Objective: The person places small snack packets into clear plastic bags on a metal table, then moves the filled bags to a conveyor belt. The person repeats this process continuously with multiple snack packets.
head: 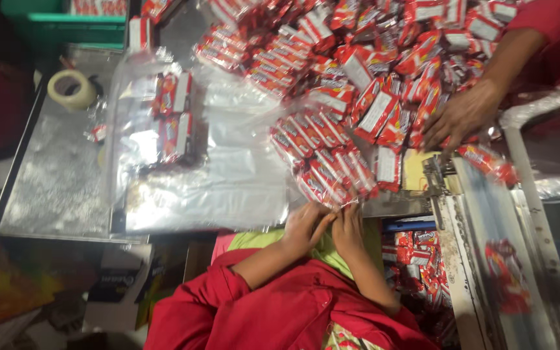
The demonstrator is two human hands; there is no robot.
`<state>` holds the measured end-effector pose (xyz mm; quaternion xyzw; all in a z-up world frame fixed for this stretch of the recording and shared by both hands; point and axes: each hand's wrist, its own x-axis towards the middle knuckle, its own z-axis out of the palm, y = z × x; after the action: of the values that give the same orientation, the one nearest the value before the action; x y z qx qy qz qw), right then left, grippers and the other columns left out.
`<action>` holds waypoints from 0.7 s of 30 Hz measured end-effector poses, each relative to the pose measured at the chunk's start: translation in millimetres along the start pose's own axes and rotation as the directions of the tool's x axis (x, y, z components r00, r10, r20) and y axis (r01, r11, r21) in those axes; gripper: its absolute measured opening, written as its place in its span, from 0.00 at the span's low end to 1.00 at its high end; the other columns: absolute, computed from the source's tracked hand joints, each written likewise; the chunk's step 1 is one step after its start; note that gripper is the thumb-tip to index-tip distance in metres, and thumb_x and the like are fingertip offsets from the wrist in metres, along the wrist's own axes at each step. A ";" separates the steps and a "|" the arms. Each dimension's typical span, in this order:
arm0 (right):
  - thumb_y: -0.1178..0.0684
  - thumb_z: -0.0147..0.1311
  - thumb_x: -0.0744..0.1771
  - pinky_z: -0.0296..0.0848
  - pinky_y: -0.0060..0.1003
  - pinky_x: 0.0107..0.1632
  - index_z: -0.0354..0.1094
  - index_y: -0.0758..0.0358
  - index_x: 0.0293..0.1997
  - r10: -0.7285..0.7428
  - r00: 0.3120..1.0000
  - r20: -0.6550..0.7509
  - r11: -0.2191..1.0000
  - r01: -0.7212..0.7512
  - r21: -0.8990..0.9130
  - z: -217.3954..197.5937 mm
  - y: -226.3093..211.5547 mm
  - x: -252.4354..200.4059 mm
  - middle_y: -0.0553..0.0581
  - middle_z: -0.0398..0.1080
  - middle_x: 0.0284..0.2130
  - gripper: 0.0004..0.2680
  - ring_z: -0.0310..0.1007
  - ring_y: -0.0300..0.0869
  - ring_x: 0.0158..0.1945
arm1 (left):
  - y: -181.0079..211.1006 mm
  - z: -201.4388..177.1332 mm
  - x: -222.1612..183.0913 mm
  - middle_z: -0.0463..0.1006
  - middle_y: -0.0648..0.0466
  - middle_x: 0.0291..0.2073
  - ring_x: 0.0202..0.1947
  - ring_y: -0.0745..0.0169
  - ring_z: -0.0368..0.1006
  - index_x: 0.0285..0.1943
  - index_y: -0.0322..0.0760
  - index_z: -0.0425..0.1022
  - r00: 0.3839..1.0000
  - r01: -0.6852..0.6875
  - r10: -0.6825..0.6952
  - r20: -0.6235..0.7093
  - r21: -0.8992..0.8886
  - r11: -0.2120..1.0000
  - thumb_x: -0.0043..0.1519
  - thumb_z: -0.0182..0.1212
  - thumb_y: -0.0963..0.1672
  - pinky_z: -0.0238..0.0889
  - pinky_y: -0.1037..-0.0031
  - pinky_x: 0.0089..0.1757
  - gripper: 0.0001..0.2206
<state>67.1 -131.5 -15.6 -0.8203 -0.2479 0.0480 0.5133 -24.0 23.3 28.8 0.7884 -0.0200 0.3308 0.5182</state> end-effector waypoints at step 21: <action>0.53 0.55 0.68 0.72 0.46 0.57 0.72 0.67 0.49 -0.725 0.560 -0.401 0.681 0.669 -0.297 62.9 -132.0 396.0 0.62 0.73 0.47 0.09 0.73 0.53 0.52 | -31.5 -81.1 31.4 0.74 0.49 0.51 0.52 0.49 0.68 0.53 0.35 0.75 0.947 -0.121 -0.089 0.308 0.601 0.790 0.57 0.61 0.43 0.61 0.61 0.53 0.15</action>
<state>344.5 146.7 138.8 -0.6655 -0.4159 -0.3816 0.4885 -28.4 114.9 40.4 0.9562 -0.0024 0.1913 0.2214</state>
